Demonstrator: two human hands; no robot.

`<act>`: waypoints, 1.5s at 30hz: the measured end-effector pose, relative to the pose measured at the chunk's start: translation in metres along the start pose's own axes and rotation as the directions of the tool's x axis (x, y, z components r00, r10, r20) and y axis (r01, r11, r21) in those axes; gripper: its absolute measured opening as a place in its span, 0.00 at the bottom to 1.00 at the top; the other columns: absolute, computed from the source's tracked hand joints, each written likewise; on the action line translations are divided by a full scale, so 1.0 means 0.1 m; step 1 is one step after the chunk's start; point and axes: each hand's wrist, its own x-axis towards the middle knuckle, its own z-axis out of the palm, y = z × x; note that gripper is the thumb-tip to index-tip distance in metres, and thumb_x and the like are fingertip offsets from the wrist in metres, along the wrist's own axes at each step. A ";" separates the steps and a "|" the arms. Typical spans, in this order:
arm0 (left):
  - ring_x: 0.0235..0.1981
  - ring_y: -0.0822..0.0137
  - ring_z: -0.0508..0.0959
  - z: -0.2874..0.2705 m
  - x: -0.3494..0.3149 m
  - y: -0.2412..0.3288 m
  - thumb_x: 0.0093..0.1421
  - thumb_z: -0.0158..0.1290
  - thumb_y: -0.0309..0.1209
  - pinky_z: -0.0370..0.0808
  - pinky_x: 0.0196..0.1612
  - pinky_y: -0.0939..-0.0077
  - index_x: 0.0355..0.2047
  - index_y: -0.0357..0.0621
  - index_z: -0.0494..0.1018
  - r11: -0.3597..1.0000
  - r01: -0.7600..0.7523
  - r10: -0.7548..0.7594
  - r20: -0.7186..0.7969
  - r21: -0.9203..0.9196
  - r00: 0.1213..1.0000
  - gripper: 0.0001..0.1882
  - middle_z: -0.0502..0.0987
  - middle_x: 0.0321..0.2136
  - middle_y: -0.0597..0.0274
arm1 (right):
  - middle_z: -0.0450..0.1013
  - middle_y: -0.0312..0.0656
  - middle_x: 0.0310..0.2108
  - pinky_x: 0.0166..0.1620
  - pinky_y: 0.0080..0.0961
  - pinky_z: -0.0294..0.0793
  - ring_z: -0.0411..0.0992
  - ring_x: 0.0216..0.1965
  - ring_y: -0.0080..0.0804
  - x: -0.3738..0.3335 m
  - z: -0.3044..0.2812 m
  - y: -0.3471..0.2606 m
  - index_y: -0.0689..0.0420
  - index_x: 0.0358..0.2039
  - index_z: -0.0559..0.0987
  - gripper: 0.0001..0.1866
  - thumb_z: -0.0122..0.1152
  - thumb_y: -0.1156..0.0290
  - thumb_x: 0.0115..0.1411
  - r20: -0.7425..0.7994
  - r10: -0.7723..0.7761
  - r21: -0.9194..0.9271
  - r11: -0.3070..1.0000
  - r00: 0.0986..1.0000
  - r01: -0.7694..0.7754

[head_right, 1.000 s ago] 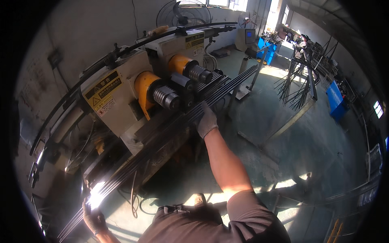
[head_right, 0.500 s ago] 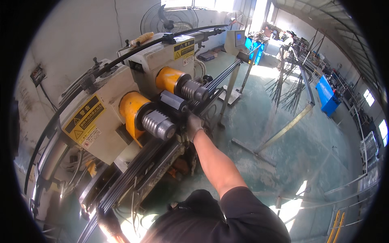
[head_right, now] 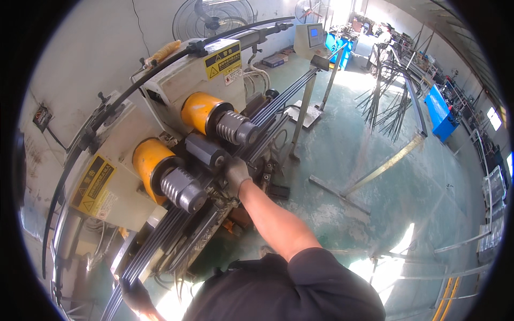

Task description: The person repeatedly picks up bundles of long metal rods from a rack, feeds them into a yellow and white bending machine, and removes the bent rods. The process is repeated multiple times throughout the clip.

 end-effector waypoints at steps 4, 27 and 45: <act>0.58 0.54 0.84 0.01 -0.09 0.43 0.72 0.60 0.31 0.76 0.64 0.65 0.63 0.31 0.79 0.988 0.092 -0.086 0.057 -0.120 0.995 0.23 0.84 0.59 0.44 | 0.81 0.43 0.34 0.32 0.35 0.77 0.79 0.30 0.32 0.03 0.01 0.02 0.60 0.44 0.83 0.23 0.59 0.49 0.77 -0.087 -0.032 -0.045 0.999 0.996 0.028; 0.60 0.62 0.83 0.60 -0.23 0.65 0.71 0.56 0.17 0.77 0.67 0.67 0.65 0.31 0.77 0.935 -0.035 0.009 -0.074 -0.354 0.997 0.22 0.84 0.59 0.52 | 0.84 0.38 0.43 0.50 0.29 0.77 0.79 0.43 0.25 -0.40 -1.67 0.58 0.65 0.52 0.86 0.27 0.64 0.48 0.78 -0.046 -0.050 -0.199 0.979 0.998 0.039; 0.54 0.47 0.81 -0.44 -0.03 -0.83 0.82 0.47 0.34 0.79 0.64 0.49 0.57 0.32 0.74 -0.450 0.064 -0.479 0.301 -0.891 0.825 0.17 0.82 0.50 0.44 | 0.86 0.49 0.42 0.39 0.40 0.79 0.82 0.36 0.37 -0.07 -3.98 2.49 0.59 0.47 0.87 0.16 0.63 0.60 0.73 0.539 0.309 -0.805 -0.085 0.784 0.587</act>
